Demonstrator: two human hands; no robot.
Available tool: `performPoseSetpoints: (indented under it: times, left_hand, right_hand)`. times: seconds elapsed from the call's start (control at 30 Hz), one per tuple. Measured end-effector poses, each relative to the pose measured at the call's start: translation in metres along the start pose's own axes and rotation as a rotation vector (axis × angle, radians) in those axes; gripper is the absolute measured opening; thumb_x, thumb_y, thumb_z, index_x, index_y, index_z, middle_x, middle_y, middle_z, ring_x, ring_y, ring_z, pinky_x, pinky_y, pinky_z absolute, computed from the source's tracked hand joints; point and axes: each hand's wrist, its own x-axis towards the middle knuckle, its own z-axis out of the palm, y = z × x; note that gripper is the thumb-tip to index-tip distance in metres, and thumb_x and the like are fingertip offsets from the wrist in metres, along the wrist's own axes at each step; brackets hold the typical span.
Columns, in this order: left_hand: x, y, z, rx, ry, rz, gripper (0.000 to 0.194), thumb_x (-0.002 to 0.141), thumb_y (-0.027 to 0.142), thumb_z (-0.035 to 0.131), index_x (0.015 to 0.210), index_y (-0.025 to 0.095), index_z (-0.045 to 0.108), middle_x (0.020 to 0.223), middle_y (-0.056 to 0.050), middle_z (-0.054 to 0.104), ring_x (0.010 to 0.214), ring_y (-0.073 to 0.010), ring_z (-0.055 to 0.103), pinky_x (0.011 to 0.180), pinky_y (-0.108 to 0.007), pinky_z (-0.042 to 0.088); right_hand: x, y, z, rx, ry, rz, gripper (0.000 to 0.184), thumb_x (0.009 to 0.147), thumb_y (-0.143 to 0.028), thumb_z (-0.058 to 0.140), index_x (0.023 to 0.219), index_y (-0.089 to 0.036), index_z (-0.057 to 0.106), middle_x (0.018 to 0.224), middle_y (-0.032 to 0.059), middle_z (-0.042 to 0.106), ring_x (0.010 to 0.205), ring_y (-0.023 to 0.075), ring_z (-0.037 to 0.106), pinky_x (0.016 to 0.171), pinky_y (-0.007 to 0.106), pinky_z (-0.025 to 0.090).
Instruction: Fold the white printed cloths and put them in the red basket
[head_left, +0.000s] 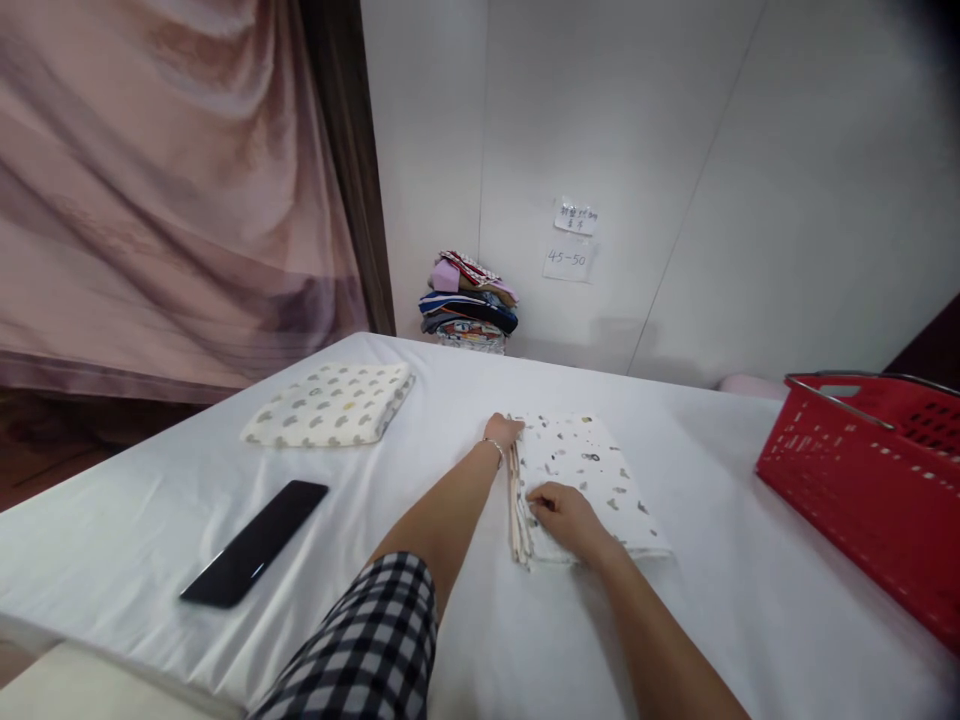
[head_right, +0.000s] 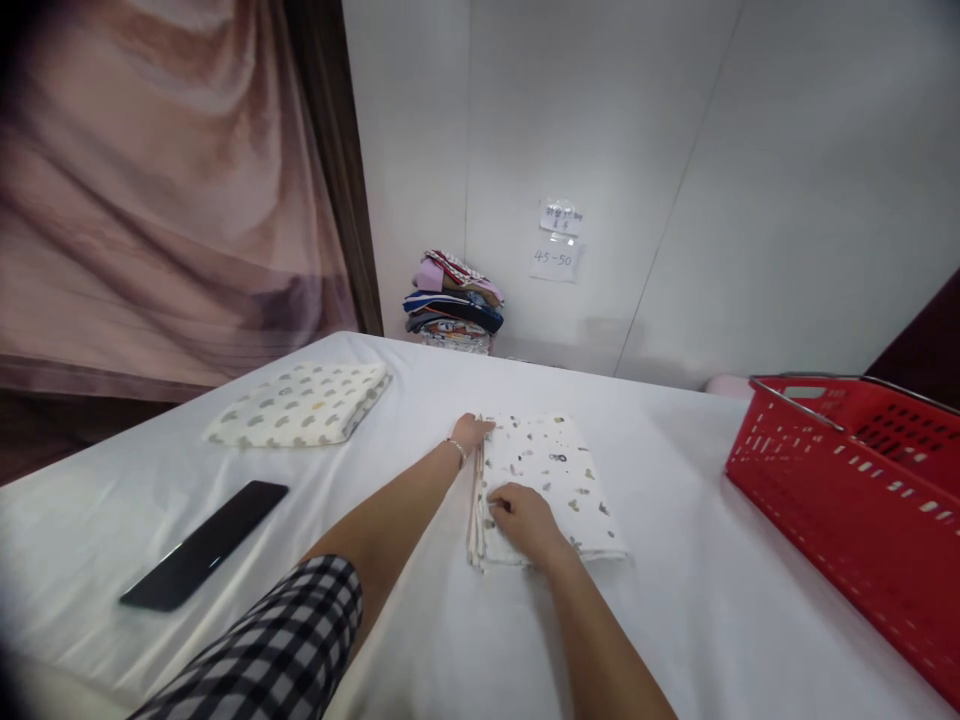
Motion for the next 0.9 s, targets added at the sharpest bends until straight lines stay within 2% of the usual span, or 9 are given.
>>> performPoseSetpoints:
  times: [0.13,0.27,0.47,0.63,0.73,0.8,0.9]
  left_hand:
    - [0.015,0.005,-0.004,-0.013,-0.054,0.044,0.033,0.087,0.035,0.054,0.114,0.015,0.054,0.112,-0.007,0.057,0.095,-0.0185,0.058,0.08,-0.039,0.051]
    - [0.022,0.0,-0.007,0.023,-0.022,0.097,0.032,0.086,0.036,0.055,0.109,0.015,0.057,0.11,-0.007,0.059,0.097,-0.0188,0.058,0.083,-0.04,0.048]
    - [0.028,-0.011,-0.009,0.072,-0.003,0.102,0.029,0.072,0.037,0.066,0.093,0.017,0.064,0.099,-0.007,0.068,0.095,-0.0198,0.062,0.076,-0.024,0.043]
    - [0.028,-0.012,-0.014,0.083,0.006,0.116,0.039,0.069,0.041,0.066,0.1,0.018,0.063,0.107,-0.007,0.067,0.098,-0.0193,0.061,0.076,-0.022,0.043]
    - [0.018,-0.007,-0.016,0.095,0.042,0.141,0.051,0.074,0.044,0.061,0.115,0.014,0.056,0.117,-0.012,0.062,0.106,-0.0207,0.058,0.083,-0.024,0.043]
    - [0.002,-0.002,-0.015,0.11,0.074,0.175,0.06,0.078,0.046,0.057,0.126,0.012,0.047,0.128,-0.016,0.053,0.117,-0.0228,0.051,0.091,-0.026,0.04]
    - [-0.032,-0.002,-0.011,0.179,0.127,0.385,0.062,0.082,0.048,0.051,0.134,0.017,0.038,0.146,-0.012,0.033,0.135,-0.0224,0.027,0.107,-0.032,0.025]
  right_hand:
    - [0.001,0.002,0.002,-0.001,-0.006,0.02,0.022,0.077,-0.023,0.049,0.088,-0.022,0.067,0.082,0.001,0.067,0.077,0.0167,0.059,0.069,0.026,0.04]
    - [0.001,0.0,0.002,-0.031,0.004,0.019,0.024,0.079,-0.022,0.046,0.094,-0.024,0.065,0.086,0.0011,0.066,0.08,0.0169,0.058,0.072,0.026,0.04]
    - [0.001,-0.006,0.003,-0.083,-0.009,0.031,0.025,0.079,-0.02,0.045,0.094,-0.024,0.064,0.088,0.0016,0.065,0.082,0.0166,0.057,0.073,0.026,0.038]
    - [0.001,-0.006,0.004,-0.086,0.0,0.045,0.024,0.078,-0.019,0.046,0.093,-0.024,0.064,0.088,0.0017,0.065,0.082,0.0168,0.057,0.072,0.026,0.038]
    - [0.001,-0.005,0.004,-0.075,0.013,0.059,0.025,0.078,-0.019,0.047,0.095,-0.024,0.065,0.09,0.0019,0.066,0.084,0.017,0.058,0.074,0.026,0.038]
    - [0.001,-0.006,0.004,-0.07,0.02,0.062,0.025,0.078,-0.019,0.047,0.095,-0.023,0.065,0.091,0.0019,0.067,0.083,0.0167,0.058,0.074,0.025,0.039]
    - [0.002,-0.007,0.005,-0.066,0.027,0.034,0.025,0.078,-0.018,0.047,0.094,-0.024,0.065,0.091,0.001,0.067,0.083,0.0157,0.058,0.073,0.024,0.038]
